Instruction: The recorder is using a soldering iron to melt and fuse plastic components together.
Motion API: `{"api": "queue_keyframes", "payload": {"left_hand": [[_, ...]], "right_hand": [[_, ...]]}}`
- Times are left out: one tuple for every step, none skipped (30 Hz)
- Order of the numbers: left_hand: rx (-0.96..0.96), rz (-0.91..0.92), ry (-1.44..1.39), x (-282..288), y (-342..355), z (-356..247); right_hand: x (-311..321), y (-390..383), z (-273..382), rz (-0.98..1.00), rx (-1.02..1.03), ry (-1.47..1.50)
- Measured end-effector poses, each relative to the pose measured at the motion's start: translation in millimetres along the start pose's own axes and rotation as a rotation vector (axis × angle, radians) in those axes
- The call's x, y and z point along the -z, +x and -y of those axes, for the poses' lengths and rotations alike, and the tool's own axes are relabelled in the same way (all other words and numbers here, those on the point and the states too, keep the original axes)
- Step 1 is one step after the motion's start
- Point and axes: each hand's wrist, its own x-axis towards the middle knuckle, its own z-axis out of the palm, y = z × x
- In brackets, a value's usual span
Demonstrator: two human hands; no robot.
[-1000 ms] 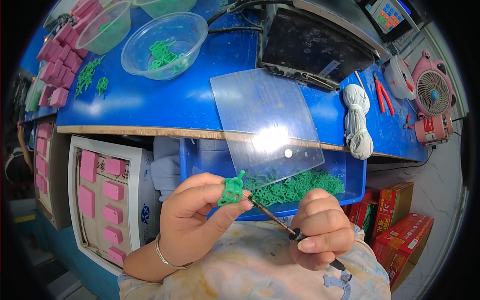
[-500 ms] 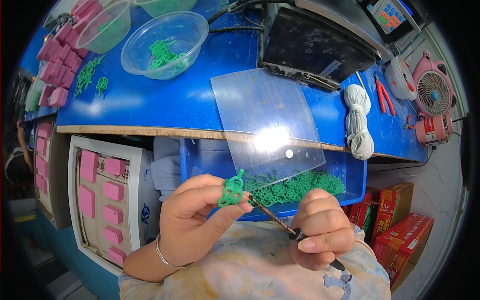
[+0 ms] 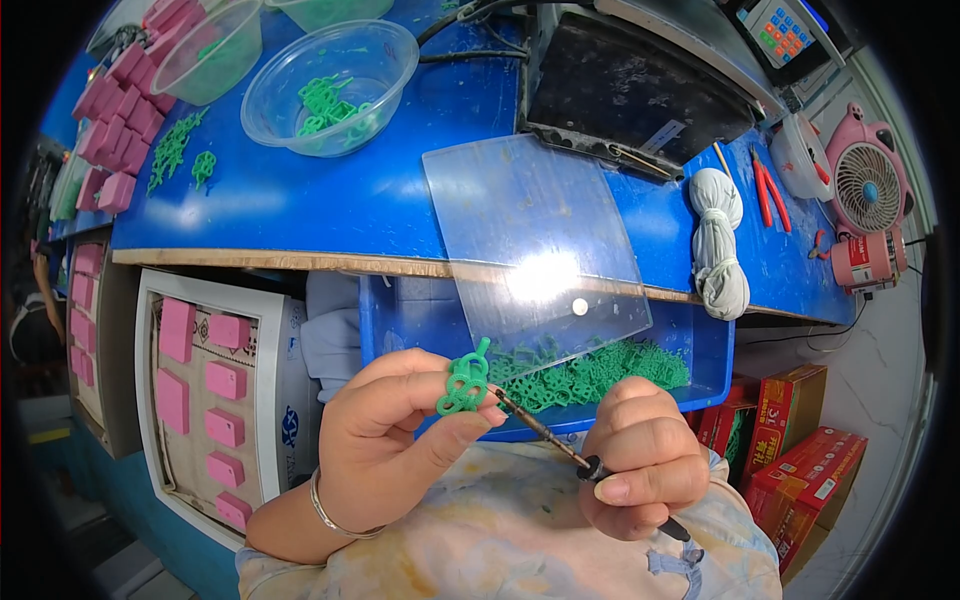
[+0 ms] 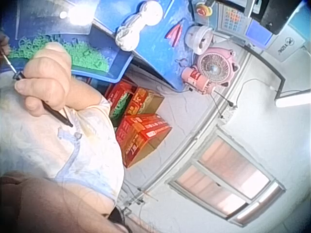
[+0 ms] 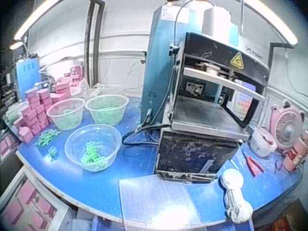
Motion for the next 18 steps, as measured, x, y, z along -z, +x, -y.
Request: {"api": "queue_keyframes", "payload": {"left_hand": [[0.002, -0.001, -0.004, -0.1, 0.0, -0.1], [0.004, -0.002, -0.008, -0.2, 0.0, -0.1], [0.004, -0.002, -0.009, -0.1, -0.1, 0.0], [0.005, -0.003, -0.006, 0.0, -0.3, 0.2], [0.007, -0.004, -0.003, 0.1, -0.4, 0.3], [0.007, -0.005, -0.003, 0.1, -0.6, 0.4], [0.006, -0.006, -0.002, 0.1, -0.7, 0.6], [0.006, -0.007, 0.0, 0.2, -0.8, 0.6], [0.006, -0.007, 0.0, 0.2, -0.7, 0.5], [0.001, -0.008, -0.002, 0.1, -0.6, 0.4], [-0.003, -0.007, -0.004, 0.0, -0.4, 0.4], [-0.003, -0.008, -0.004, -0.1, -0.5, 0.6], [-0.006, -0.011, -0.005, -0.2, -0.7, 1.0], [-0.009, -0.016, -0.006, -0.3, -0.8, 1.3], [-0.009, -0.016, -0.006, -0.4, -0.7, 1.2], [-0.01, -0.018, -0.009, -0.5, -0.6, 1.1], [-0.013, -0.017, -0.013, -0.7, -0.4, 0.9], [-0.013, -0.016, -0.013, -0.7, -0.2, 1.0]], "right_hand": [[-0.4, -0.1, -0.1, 0.0, 0.0, 0.001], [-0.8, -0.3, -0.2, -0.005, -0.001, -0.001], [-1.0, -0.5, -0.3, -0.01, -0.001, -0.003], [-1.1, -0.6, -0.3, -0.01, -0.002, -0.003], [-1.1, -0.8, -0.2, -0.012, -0.003, -0.003], [-1.2, -0.9, -0.1, -0.015, -0.004, -0.003], [-1.1, -0.9, 0.0, -0.015, -0.004, -0.003], [-1.0, -0.7, 0.3, -0.011, -0.009, -0.003], [-0.8, -0.6, 0.5, -0.007, -0.013, -0.003], [-0.2, -1.3, 0.7, -0.007, -0.013, -0.003], [0.7, -2.4, 0.9, -0.004, -0.013, -0.006], [1.2, -3.0, 1.1, -0.001, -0.013, -0.009], [1.1, -2.9, 1.1, -0.001, -0.013, -0.009], [1.1, -2.8, 0.9, 0.002, -0.014, -0.006], [1.0, -2.8, 0.8, 0.004, -0.014, -0.003], [0.9, -3.0, 0.5, 0.004, -0.015, -0.002], [0.9, -3.1, 0.6, 0.003, -0.014, -0.002], [1.0, -3.3, 0.6, 0.002, -0.012, -0.003]]}}
